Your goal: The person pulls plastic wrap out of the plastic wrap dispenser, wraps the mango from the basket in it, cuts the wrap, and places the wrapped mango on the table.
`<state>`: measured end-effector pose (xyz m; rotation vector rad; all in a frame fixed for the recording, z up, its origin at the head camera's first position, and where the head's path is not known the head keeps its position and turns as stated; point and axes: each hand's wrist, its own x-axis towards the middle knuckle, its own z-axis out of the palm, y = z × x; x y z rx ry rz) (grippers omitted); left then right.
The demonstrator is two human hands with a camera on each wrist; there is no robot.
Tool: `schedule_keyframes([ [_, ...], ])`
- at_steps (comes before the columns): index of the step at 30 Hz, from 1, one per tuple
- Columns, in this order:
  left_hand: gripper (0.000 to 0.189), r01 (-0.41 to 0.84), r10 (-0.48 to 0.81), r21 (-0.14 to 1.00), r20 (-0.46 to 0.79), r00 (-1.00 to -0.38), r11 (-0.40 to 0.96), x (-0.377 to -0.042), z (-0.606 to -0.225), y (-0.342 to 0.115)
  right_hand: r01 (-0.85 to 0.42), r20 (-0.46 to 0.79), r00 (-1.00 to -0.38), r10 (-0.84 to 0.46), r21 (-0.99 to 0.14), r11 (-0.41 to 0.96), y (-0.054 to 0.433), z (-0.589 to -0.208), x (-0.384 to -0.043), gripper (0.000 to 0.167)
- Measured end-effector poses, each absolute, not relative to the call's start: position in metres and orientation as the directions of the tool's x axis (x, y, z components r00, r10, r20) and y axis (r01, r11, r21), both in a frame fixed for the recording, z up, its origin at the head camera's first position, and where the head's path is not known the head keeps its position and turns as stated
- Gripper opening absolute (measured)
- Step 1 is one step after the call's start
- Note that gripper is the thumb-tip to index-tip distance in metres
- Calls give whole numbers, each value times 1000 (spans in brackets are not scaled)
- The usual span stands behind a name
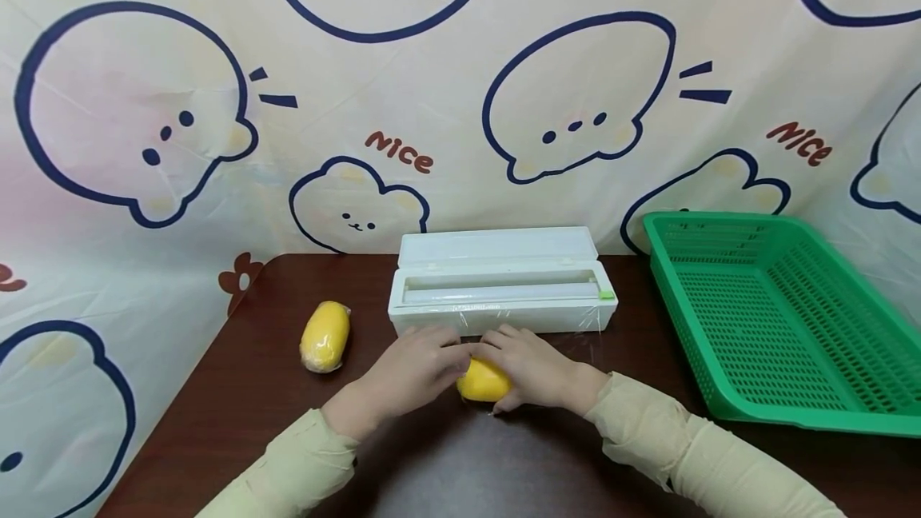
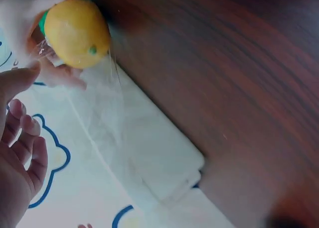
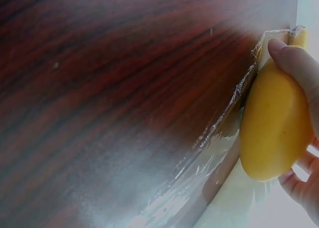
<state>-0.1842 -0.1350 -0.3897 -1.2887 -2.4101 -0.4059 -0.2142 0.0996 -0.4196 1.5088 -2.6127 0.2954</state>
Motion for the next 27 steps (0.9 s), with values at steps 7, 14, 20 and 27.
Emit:
schedule_keyframes([
  [7,19,838,697,137,494,-520,528,-190,-404,-119,-850,159,-526,-835,-135,509,99,-419,-214,93],
  [14,26,728,620,352,380,-686,589,-189,-407,-112,-842,181,-536,-825,-180,508,100,-421,-216,87],
  [20,10,756,666,357,359,-654,549,-191,-409,-112,-836,190,-544,-817,-207,508,100,-422,-216,99],
  [27,9,781,701,343,349,-621,522,-193,-412,-113,-817,140,-553,-821,-282,502,101,-417,-217,101],
])
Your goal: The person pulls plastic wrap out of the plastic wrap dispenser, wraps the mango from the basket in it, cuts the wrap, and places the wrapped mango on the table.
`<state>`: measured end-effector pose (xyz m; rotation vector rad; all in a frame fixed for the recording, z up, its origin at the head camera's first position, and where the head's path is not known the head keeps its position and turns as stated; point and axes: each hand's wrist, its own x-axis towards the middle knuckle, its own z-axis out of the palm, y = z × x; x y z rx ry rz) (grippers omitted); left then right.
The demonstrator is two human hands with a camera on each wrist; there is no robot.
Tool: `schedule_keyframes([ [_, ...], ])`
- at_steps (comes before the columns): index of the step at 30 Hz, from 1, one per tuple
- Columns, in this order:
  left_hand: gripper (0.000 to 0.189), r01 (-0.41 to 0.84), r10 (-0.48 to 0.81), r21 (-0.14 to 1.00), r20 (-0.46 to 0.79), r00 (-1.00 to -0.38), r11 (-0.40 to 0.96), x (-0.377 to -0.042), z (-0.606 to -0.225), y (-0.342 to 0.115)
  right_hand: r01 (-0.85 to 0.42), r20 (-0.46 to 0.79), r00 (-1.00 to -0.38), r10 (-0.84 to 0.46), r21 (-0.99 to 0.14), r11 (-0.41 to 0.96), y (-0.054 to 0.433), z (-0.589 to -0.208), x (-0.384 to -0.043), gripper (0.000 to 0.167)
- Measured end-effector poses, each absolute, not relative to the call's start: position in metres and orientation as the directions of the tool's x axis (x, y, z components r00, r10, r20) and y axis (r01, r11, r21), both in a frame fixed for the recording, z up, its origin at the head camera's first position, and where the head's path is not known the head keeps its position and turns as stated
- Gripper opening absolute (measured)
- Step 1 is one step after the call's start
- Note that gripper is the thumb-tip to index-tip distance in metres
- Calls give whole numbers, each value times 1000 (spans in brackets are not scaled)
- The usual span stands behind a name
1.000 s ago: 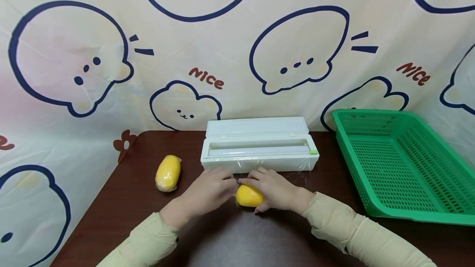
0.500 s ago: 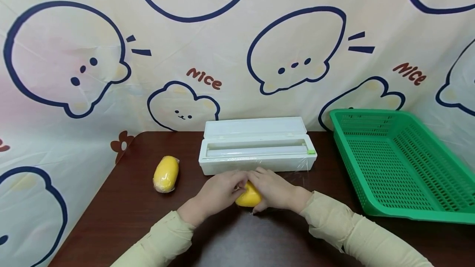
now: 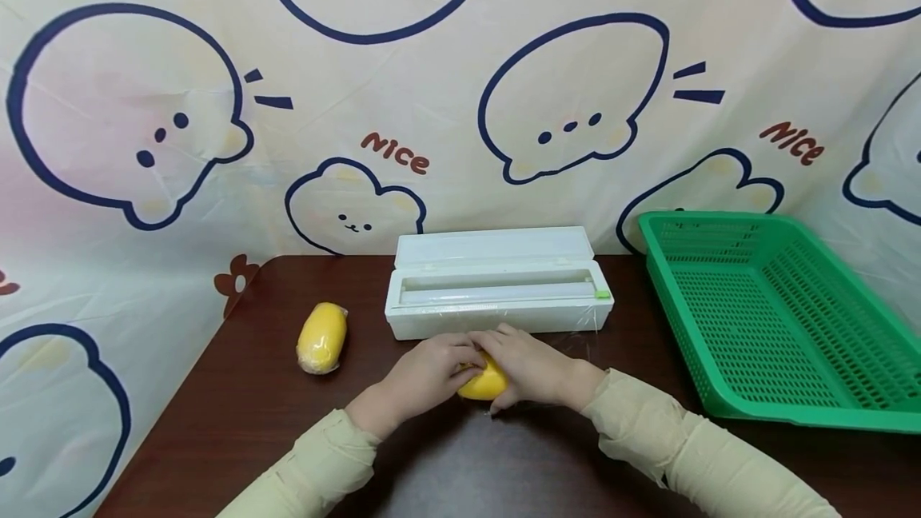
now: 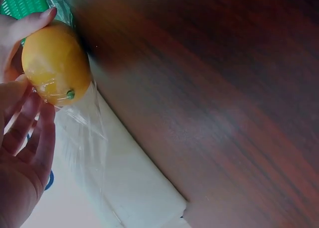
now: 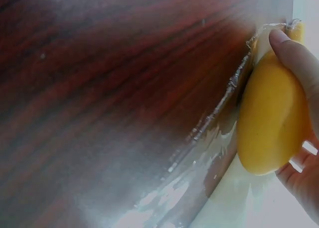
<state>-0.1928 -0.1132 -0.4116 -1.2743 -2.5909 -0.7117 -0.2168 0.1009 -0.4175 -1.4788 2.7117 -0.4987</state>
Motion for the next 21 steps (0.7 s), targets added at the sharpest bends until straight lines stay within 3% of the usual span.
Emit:
schedule_keyframes([
  [6,14,753,696,374,302,-651,542,-191,-410,-113,-792,62,-554,-830,-346,502,104,-407,-219,98],
  [10,13,741,694,397,286,-660,542,-191,-408,-113,-778,83,-568,-819,-380,500,116,-393,-222,87],
  [12,13,734,692,405,277,-667,545,-191,-406,-113,-769,104,-590,-801,-376,517,125,-384,-222,77],
  [15,14,717,680,416,264,-684,559,-190,-406,-113,-748,105,-626,-772,-361,557,141,-373,-217,50],
  [19,16,700,668,426,251,-700,573,-190,-406,-113,-707,39,-671,-741,-337,622,167,-369,-203,15],
  [21,16,694,665,427,244,-706,580,-190,-404,-112,-695,-3,-681,-732,-313,648,179,-372,-195,15],
])
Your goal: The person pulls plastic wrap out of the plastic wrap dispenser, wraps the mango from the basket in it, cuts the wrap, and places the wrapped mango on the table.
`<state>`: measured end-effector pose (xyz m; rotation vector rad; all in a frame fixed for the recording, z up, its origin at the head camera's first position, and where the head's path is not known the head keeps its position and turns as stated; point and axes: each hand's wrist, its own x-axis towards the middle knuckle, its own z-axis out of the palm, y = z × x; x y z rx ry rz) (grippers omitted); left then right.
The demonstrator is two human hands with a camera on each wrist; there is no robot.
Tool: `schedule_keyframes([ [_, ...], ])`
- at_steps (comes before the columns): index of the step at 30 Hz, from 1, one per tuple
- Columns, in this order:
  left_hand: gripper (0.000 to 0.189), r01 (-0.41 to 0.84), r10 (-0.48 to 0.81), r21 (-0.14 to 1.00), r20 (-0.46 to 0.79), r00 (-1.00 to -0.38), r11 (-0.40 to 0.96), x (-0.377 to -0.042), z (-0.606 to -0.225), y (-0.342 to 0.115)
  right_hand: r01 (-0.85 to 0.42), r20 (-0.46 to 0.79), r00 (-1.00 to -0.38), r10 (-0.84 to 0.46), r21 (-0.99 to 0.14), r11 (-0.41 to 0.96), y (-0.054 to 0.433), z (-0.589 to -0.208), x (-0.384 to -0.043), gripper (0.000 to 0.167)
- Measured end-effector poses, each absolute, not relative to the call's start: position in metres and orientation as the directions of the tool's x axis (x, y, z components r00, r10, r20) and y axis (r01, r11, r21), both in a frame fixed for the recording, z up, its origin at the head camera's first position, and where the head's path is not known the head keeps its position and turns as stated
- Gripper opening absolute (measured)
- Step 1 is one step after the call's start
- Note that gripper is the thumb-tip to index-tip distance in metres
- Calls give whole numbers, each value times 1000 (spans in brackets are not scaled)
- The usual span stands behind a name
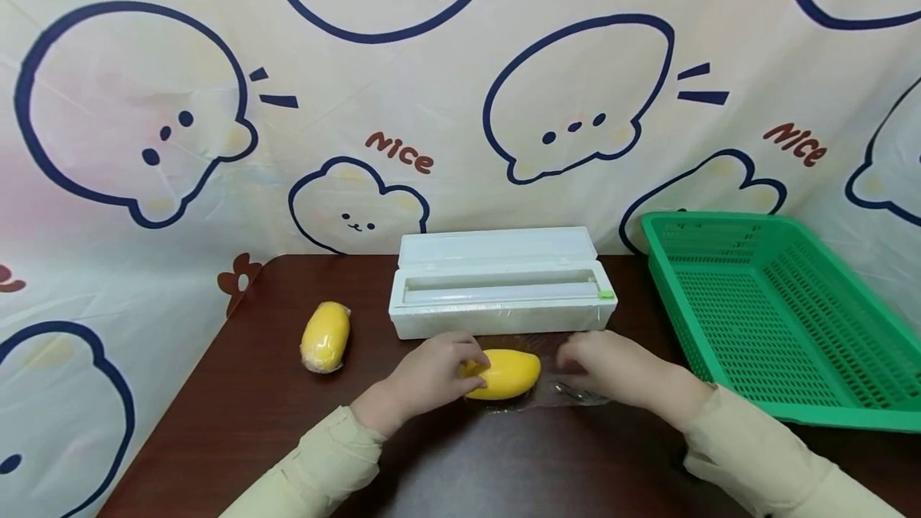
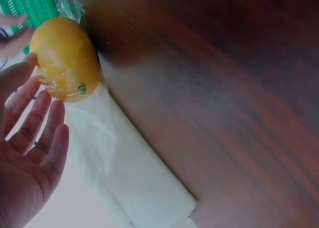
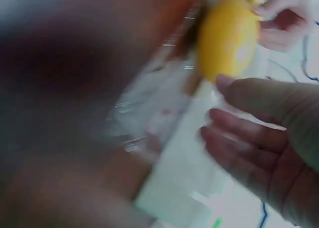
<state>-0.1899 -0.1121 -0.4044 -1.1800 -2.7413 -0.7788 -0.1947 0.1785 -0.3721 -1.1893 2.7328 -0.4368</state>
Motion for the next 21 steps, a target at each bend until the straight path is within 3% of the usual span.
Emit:
schedule_keyframes([
  [5,16,677,658,434,221,-720,594,-191,-401,-107,-741,7,-662,-750,-155,653,202,-395,-183,27],
  [11,16,654,654,460,188,-733,600,-190,-398,-106,-769,75,-638,-766,0,640,204,-410,-180,29],
  [21,17,629,639,479,169,-750,612,-191,-397,-106,-768,145,-634,-759,-8,640,205,-406,-178,26],
])
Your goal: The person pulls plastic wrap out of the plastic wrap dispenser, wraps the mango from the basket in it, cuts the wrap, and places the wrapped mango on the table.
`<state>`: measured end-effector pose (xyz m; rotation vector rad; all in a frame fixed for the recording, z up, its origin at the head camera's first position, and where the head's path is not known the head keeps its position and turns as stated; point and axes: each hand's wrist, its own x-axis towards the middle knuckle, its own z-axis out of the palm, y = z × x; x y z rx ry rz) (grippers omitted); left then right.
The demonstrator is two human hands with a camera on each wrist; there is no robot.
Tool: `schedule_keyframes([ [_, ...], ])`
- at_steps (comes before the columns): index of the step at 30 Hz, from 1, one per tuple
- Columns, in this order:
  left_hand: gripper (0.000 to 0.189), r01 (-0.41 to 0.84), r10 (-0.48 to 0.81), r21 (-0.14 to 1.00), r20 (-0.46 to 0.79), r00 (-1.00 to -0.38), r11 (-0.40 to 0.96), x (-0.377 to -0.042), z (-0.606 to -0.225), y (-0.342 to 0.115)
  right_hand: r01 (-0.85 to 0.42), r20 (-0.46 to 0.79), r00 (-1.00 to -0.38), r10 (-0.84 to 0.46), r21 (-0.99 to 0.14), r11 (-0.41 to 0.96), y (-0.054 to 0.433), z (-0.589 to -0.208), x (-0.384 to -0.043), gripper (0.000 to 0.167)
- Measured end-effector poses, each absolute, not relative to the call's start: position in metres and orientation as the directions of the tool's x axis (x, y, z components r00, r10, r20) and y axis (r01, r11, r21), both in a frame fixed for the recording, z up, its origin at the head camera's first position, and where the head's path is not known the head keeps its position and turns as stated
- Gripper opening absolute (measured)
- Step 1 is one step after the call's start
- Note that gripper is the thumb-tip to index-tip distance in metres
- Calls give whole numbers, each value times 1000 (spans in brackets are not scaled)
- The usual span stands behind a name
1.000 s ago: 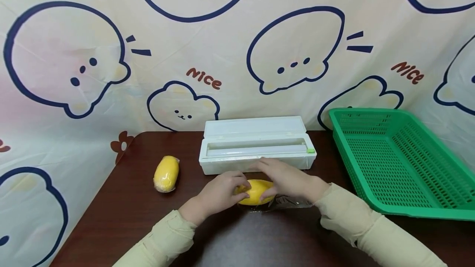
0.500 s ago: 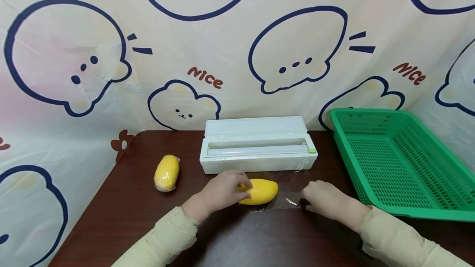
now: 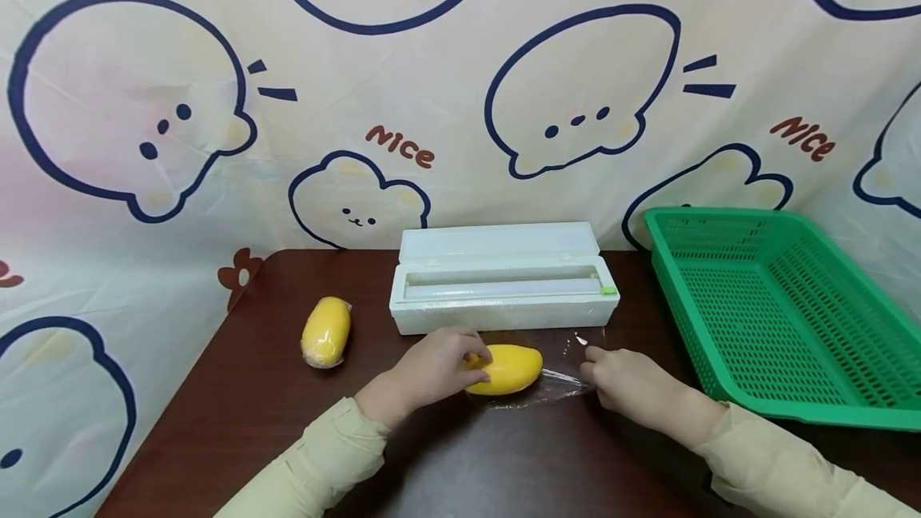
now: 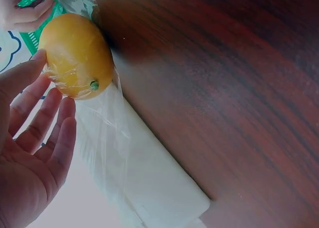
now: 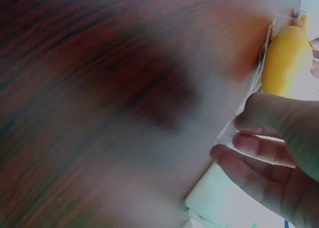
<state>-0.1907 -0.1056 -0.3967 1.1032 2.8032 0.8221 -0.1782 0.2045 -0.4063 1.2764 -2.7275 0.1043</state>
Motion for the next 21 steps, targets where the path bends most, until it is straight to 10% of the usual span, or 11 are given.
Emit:
schedule_keyframes([
  [21,17,646,654,466,171,-737,605,-190,-392,-103,-801,388,-543,-744,25,598,181,-370,-195,30],
])
